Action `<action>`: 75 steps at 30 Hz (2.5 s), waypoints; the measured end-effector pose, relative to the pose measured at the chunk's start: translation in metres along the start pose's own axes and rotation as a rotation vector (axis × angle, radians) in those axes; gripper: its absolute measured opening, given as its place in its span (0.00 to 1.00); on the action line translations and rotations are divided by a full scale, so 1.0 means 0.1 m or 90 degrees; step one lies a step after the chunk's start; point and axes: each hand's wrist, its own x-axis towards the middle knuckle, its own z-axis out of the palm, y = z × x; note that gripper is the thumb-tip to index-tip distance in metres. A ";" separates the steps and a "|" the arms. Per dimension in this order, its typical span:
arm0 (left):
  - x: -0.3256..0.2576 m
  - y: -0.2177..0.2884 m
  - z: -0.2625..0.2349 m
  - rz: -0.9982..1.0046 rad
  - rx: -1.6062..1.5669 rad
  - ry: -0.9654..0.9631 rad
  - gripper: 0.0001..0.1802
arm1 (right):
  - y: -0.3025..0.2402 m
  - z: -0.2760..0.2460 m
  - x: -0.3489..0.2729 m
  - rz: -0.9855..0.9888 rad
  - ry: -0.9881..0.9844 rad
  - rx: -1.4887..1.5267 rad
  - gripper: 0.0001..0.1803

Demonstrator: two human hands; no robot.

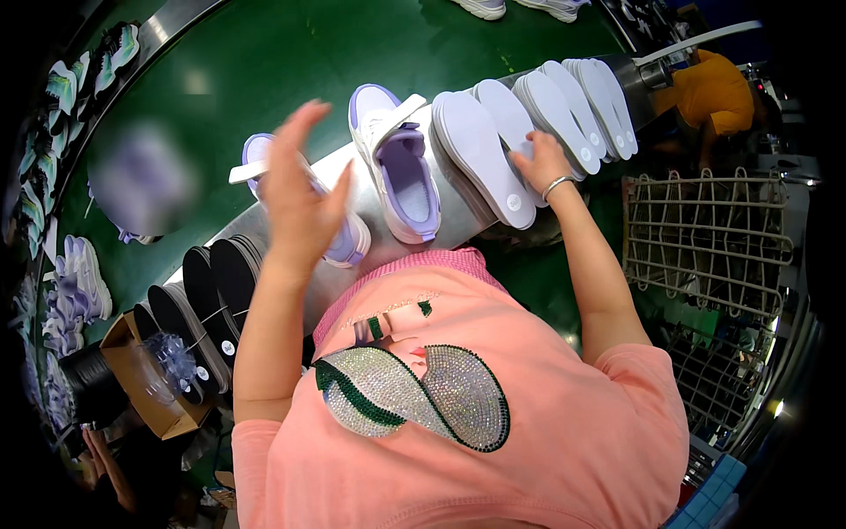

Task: The person picks up and handles purple and white sneakers from an assembly line, placing white insoles into several shoes and checking the interiors by hand.

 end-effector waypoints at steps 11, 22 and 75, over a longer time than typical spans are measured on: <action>-0.01 -0.24 0.65 -0.298 0.049 -0.146 0.13 | 0.07 -0.09 0.01 0.087 0.053 0.101 0.25; 0.03 -0.41 0.66 -0.384 0.007 -0.136 0.16 | -0.64 -0.94 -0.27 -0.297 -0.540 0.530 0.11; -0.26 -0.51 0.74 -0.322 -0.030 -0.049 0.12 | -1.71 -0.24 -0.02 -0.493 -0.536 -0.369 0.12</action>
